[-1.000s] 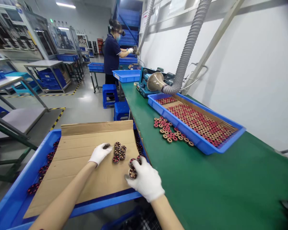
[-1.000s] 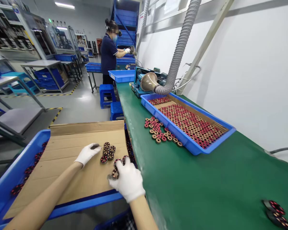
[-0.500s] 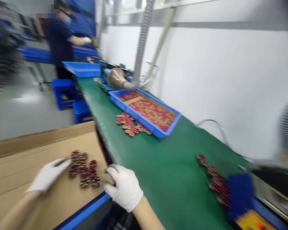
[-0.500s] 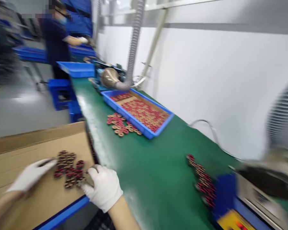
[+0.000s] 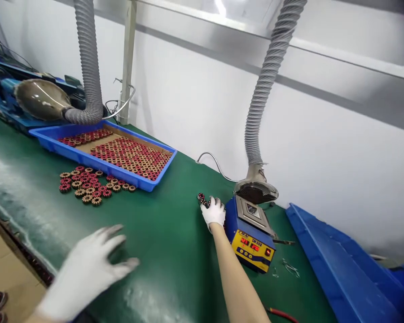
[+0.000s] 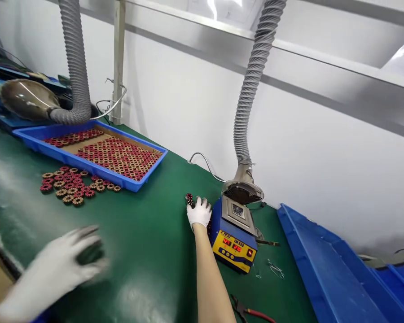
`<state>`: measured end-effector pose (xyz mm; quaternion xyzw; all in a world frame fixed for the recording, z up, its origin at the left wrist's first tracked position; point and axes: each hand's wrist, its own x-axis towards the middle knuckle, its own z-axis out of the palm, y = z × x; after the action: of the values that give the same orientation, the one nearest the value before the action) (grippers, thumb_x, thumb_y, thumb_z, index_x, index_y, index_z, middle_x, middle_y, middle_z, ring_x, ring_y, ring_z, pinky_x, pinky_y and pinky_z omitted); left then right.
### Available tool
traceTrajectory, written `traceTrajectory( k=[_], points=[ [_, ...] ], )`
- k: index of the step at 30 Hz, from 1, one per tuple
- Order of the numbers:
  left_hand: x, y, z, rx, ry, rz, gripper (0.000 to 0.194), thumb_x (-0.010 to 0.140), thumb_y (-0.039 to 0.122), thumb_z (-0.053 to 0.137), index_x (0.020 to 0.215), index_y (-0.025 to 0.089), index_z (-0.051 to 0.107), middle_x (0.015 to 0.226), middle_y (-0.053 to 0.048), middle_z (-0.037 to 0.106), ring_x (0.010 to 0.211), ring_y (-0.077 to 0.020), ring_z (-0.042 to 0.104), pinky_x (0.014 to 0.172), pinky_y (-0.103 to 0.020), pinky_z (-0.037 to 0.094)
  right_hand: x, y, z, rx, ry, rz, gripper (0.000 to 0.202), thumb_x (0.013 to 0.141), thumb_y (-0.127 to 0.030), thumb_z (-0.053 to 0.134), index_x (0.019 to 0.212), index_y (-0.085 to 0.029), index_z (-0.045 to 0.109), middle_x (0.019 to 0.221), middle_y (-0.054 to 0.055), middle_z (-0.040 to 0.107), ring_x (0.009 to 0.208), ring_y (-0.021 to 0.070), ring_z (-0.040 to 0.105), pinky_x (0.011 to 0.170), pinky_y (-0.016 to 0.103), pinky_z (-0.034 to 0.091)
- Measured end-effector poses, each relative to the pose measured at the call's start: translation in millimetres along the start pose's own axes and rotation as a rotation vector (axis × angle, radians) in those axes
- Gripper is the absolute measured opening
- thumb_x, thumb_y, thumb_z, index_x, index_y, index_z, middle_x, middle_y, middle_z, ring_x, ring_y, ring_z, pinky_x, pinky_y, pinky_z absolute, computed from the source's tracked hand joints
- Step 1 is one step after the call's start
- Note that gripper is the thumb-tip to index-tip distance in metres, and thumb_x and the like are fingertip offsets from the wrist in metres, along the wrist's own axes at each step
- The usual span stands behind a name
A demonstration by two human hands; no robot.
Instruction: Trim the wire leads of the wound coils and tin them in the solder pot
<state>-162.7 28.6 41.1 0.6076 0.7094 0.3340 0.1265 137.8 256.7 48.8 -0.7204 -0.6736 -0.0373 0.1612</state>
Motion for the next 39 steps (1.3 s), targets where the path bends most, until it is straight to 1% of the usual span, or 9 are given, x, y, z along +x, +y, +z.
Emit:
traceTrajectory(
  k=[4,6,9,13,16,22,28,32,39],
  points=[
    [60,53,68.5,0.256,-0.093,0.372,0.066,0.055,0.062,0.064,0.107,0.023,0.057,0.126,-0.015,0.047,0.117,-0.0378,0.038,0.099,-0.053,0.028,9,5,1,0.006,-0.107,0.021,0.046,0.079,-0.045,0.044,0.120,-0.025,0.049,0.114,0.011,0.055,0.097,0.0280,0.053,0.077,0.042,0.038],
    [86,68,99.4,0.252,-0.105,0.406,0.070,0.058,0.061,0.062,0.114,0.020,0.053,0.126,-0.016,0.047,0.117,-0.0369,0.039,0.099,-0.051,0.028,2,6,2,0.008,-0.130,-0.013,0.043,0.079,-0.042,0.044,0.118,-0.025,0.051,0.108,0.010,0.059,0.095,0.0264,0.055,0.077,0.039,0.039],
    [119,81,133.9,0.220,-0.115,0.434,0.076,0.063,0.063,0.058,0.122,0.017,0.045,0.130,-0.016,0.042,0.120,-0.0343,0.036,0.102,-0.048,0.025,-16,4,-1,0.017,-0.145,-0.092,0.044,0.077,-0.043,0.048,0.119,-0.028,0.050,0.114,0.007,0.057,0.101,0.0246,0.053,0.083,0.036,0.038],
    [153,96,161.5,0.163,-0.174,0.518,0.102,0.047,0.070,0.065,0.129,0.017,0.035,0.135,-0.018,0.034,0.123,-0.0362,0.031,0.102,-0.048,0.026,-46,11,-12,0.015,-0.109,-0.095,0.066,0.074,-0.055,0.048,0.130,-0.021,0.038,0.131,0.010,0.043,0.116,0.0284,0.041,0.093,0.038,0.032],
    [165,108,173.5,0.127,-0.226,0.599,0.111,0.040,0.072,0.067,0.131,0.021,0.031,0.137,-0.018,0.030,0.124,-0.0386,0.029,0.100,-0.050,0.027,-67,23,-17,-0.006,-0.116,-0.078,0.076,0.072,-0.061,0.047,0.131,-0.014,0.036,0.132,0.015,0.041,0.116,0.0319,0.040,0.093,0.041,0.033],
    [169,123,184.8,0.115,-0.264,0.738,0.099,0.040,0.069,0.067,0.124,0.026,0.039,0.137,-0.014,0.029,0.125,-0.0411,0.023,0.101,-0.053,0.021,-88,26,-9,-0.069,-0.087,-0.161,0.065,0.072,-0.056,0.052,0.127,-0.024,0.039,0.133,0.010,0.040,0.104,0.0295,0.048,0.081,0.039,0.041],
    [193,129,193.2,0.144,-0.242,0.739,0.095,0.046,0.064,0.067,0.127,0.025,0.035,0.137,-0.015,0.027,0.122,-0.0418,0.025,0.097,-0.054,0.026,-84,14,-4,-0.148,0.008,-0.008,0.057,0.076,-0.053,0.046,0.123,-0.020,0.044,0.118,0.015,0.047,0.093,0.0299,0.051,0.072,0.039,0.041],
    [212,133,199.9,0.170,-0.248,0.781,0.084,0.048,0.059,0.067,0.119,0.023,0.043,0.133,-0.013,0.034,0.120,-0.0401,0.029,0.097,-0.053,0.025,-73,9,-1,-0.163,-0.040,0.032,0.063,0.074,-0.055,0.046,0.128,-0.022,0.039,0.109,0.015,0.050,0.089,0.0313,0.052,0.067,0.040,0.042],
    [222,137,203.7,0.199,-0.285,0.809,0.067,0.060,0.055,0.059,0.116,0.020,0.045,0.125,-0.010,0.044,0.102,-0.0321,0.046,0.085,-0.043,0.036,-62,6,1,-0.196,-0.074,0.050,0.050,0.080,-0.046,0.038,0.122,-0.021,0.045,0.116,0.016,0.048,0.086,0.0296,0.052,0.064,0.039,0.042]
  ],
)
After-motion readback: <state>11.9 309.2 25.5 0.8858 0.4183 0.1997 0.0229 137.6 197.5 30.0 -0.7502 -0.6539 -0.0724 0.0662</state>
